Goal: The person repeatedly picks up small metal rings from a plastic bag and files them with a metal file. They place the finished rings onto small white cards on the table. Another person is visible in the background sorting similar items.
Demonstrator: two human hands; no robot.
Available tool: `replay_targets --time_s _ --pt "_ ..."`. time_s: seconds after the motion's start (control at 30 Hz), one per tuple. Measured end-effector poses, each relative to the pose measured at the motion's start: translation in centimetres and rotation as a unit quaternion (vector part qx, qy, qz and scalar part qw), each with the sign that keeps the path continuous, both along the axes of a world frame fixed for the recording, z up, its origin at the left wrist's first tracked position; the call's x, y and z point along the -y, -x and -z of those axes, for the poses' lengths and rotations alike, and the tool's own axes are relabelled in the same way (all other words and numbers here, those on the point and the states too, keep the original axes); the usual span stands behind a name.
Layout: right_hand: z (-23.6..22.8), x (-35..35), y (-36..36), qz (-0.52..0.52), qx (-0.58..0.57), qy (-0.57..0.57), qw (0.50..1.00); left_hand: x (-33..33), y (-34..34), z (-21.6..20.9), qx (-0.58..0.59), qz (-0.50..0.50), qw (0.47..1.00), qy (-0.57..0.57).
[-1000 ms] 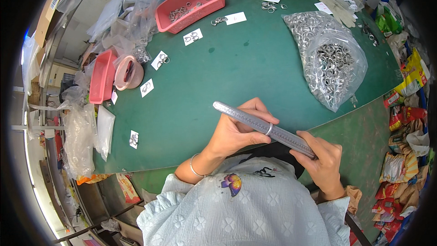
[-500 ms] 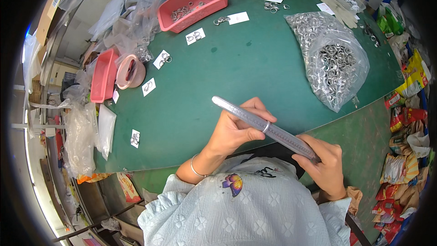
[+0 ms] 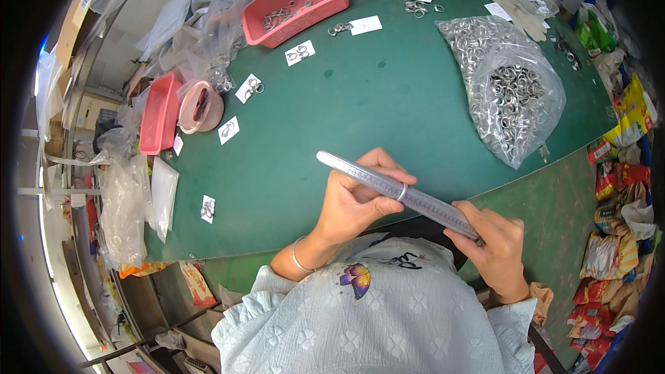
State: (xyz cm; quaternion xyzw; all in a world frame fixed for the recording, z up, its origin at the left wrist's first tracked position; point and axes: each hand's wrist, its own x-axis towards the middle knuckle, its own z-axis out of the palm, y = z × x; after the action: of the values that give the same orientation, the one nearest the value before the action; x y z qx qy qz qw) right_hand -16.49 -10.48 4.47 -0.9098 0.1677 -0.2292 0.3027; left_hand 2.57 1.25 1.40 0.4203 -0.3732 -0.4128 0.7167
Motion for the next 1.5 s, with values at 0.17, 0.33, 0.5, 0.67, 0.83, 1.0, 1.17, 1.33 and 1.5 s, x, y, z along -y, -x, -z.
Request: replay_targets --time_s 0.17,0.33,0.5,0.67,0.83,1.0,1.17,1.33,1.5 --pt "0.3 0.0 0.0 -0.008 0.003 -0.031 0.999 -0.1 -0.2 -0.1 0.007 0.013 1.000 -0.014" --pt "0.4 -0.5 -0.1 0.001 -0.011 -0.096 0.995 0.0 -0.4 -0.1 -0.016 0.038 0.999 -0.013" --pt "0.5 -0.7 -0.5 0.002 0.011 -0.061 0.998 0.0 -0.3 0.0 -0.021 0.016 0.999 0.026" --pt "1.0 -0.8 -0.9 0.005 0.037 -0.010 0.999 -0.3 -0.8 -0.6 -0.008 0.021 1.000 0.016" --pt "0.8 -0.8 -1.1 -0.004 0.031 -0.039 0.999 -0.4 -1.0 -0.3 -0.013 0.032 0.999 0.013" --pt "0.6 -0.7 -1.4 -0.022 0.025 -0.139 0.990 -0.2 -0.3 -0.8 -0.068 -0.011 0.997 -0.027" --pt "0.4 -0.7 -1.5 -0.024 0.013 -0.185 0.982 -0.4 -0.1 -0.7 -0.096 -0.030 0.993 -0.060" --pt "0.5 -0.8 -1.5 -0.025 0.001 -0.161 0.987 -0.5 -0.5 -0.3 -0.066 -0.025 0.997 -0.037" --pt "0.6 -0.8 -1.6 -0.032 0.005 -0.160 0.987 -0.5 -0.5 0.0 -0.060 -0.025 0.998 -0.023"
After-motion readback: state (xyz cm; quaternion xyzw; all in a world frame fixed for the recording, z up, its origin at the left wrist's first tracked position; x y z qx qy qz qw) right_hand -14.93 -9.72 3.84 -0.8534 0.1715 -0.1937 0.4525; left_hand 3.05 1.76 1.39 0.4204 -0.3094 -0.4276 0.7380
